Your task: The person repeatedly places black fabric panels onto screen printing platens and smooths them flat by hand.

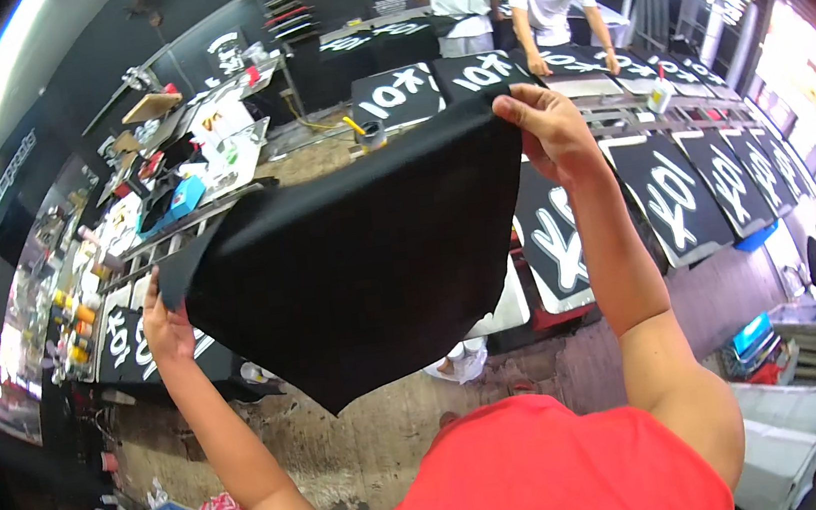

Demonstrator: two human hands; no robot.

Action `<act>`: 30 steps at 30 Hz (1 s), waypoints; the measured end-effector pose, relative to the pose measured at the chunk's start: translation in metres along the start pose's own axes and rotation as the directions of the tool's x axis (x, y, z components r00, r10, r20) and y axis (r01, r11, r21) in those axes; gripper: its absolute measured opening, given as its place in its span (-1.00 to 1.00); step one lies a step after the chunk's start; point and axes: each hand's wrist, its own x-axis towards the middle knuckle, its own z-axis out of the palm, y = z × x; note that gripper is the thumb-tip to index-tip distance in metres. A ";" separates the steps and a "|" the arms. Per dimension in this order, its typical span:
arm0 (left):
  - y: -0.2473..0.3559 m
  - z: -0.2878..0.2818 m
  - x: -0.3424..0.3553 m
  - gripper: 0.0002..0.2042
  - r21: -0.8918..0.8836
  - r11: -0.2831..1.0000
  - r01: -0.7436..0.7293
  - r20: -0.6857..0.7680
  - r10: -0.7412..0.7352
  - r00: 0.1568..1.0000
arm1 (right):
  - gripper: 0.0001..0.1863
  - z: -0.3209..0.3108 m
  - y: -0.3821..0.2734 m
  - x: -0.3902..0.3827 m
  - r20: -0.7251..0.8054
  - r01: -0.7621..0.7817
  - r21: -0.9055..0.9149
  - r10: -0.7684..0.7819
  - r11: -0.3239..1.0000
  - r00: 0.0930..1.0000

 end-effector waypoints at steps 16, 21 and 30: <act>-0.125 0.001 -0.125 -0.46 -0.137 0.806 0.576 0.198 -0.547 0.813 | -0.80 -0.070 0.029 -0.131 -0.391 -0.133 -0.226 0.036 0.965 0.919; -0.169 -0.005 -0.186 -0.75 -0.001 0.551 0.835 -0.036 -0.834 0.550 | -0.80 -0.110 0.043 -0.171 -0.398 -0.401 -0.170 0.309 0.900 0.864; -0.157 -0.005 -0.220 -0.83 0.010 0.848 0.529 0.096 -0.528 0.844 | -0.86 -0.136 0.034 -0.218 -0.341 -0.252 -0.210 0.171 0.944 0.925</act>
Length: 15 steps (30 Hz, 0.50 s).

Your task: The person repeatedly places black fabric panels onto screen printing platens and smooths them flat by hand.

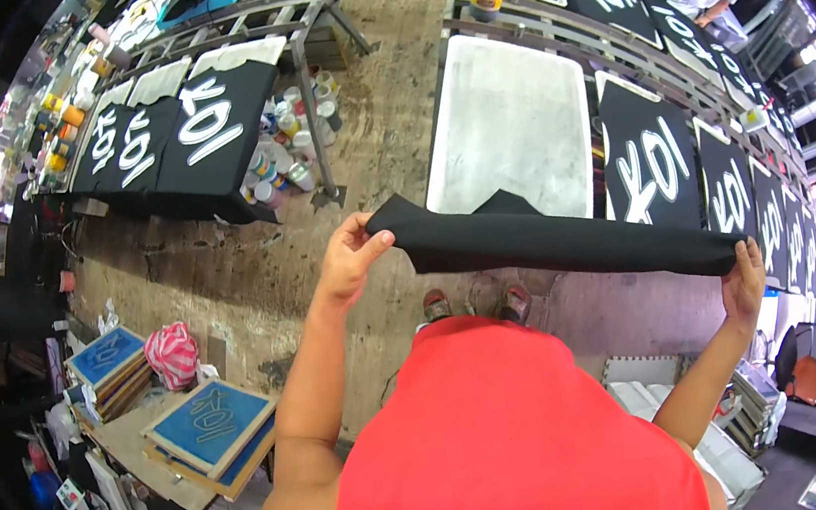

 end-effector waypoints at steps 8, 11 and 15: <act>-0.034 0.023 -0.033 -0.64 -0.232 0.854 0.466 0.091 -0.458 0.884 | -0.87 -0.020 0.014 -0.028 -0.125 -0.056 -0.027 0.052 0.998 0.991; -0.038 0.026 -0.035 -0.65 -0.134 0.903 0.409 0.024 -0.409 0.912 | -0.84 -0.027 0.012 -0.037 -0.142 -0.060 -0.020 0.056 0.998 0.988; -0.024 0.025 -0.025 -0.76 -0.042 0.989 0.143 -0.087 -0.146 0.986 | -0.81 -0.037 0.009 -0.036 -0.171 -0.034 -0.043 0.026 0.999 0.985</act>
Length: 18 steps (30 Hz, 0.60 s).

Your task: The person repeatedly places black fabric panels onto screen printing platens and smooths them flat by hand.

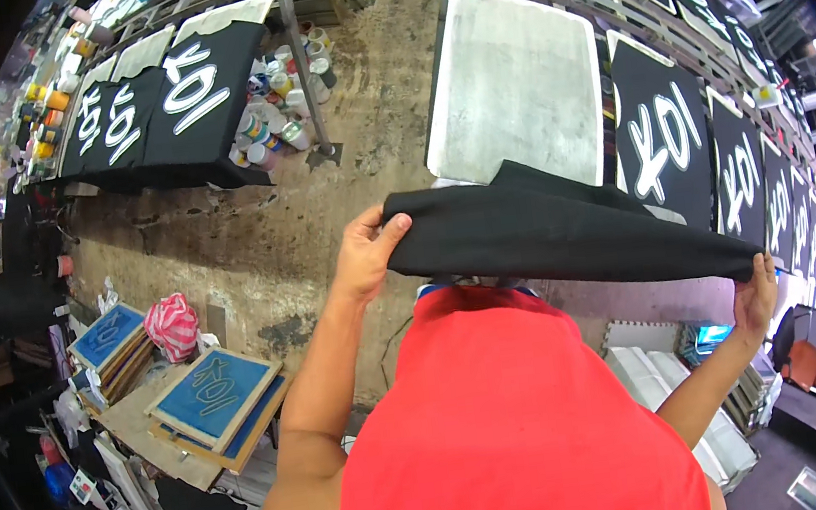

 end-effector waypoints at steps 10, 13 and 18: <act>0.063 -0.012 -0.005 -0.81 0.211 0.888 -0.409 0.170 0.379 0.910 | -0.69 0.020 0.011 -0.012 0.054 0.110 0.058 -0.113 0.992 0.992; 0.068 -0.014 -0.008 -0.65 0.188 0.839 -0.511 0.179 0.482 0.858 | -0.56 0.024 0.017 -0.018 0.149 0.095 0.218 -0.129 0.971 0.980; 0.080 -0.013 -0.005 -0.35 0.194 0.828 -0.527 0.226 0.485 0.845 | -0.58 0.011 0.024 -0.014 0.114 0.048 0.146 -0.065 0.988 0.991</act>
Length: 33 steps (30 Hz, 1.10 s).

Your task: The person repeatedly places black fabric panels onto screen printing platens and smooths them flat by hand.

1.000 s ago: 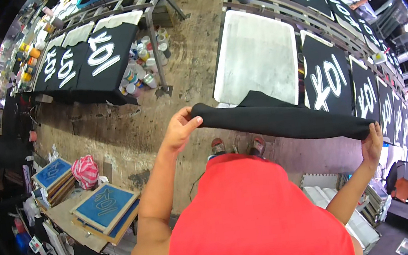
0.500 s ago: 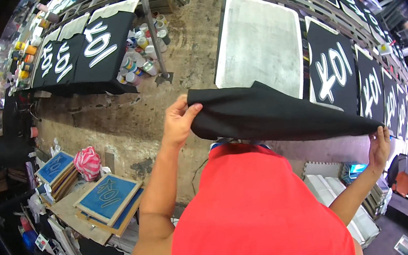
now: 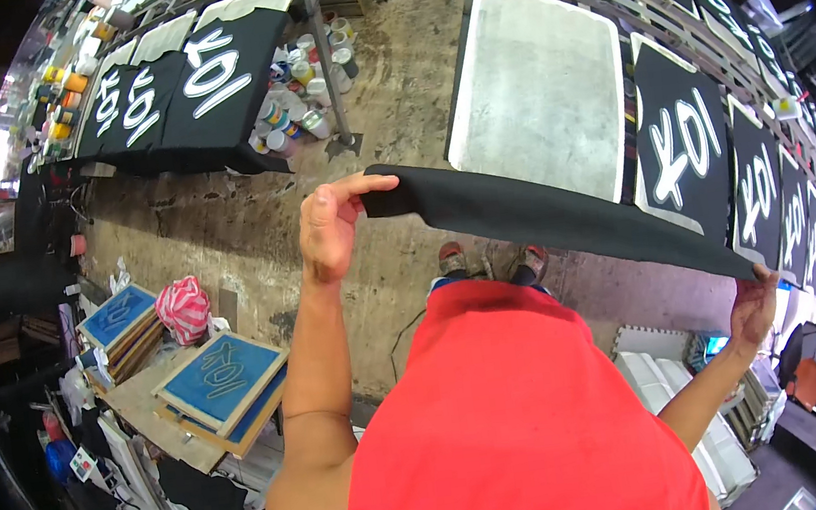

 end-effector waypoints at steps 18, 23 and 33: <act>-0.002 -0.024 0.012 -0.55 0.007 0.925 0.381 -0.141 -0.376 0.916 | -0.58 0.055 0.010 -0.007 -0.090 -0.237 -0.351 0.220 0.906 0.971; 0.004 -0.044 0.023 -0.53 -0.013 0.950 0.311 -0.045 -0.312 0.949 | -0.62 0.092 -0.010 -0.021 0.022 -0.204 -0.059 0.206 0.977 0.978; 0.020 -0.102 0.033 -0.65 0.152 0.966 0.211 -0.087 -0.200 0.976 | -0.67 0.088 0.011 -0.040 -0.139 -0.303 -0.149 0.283 0.941 0.949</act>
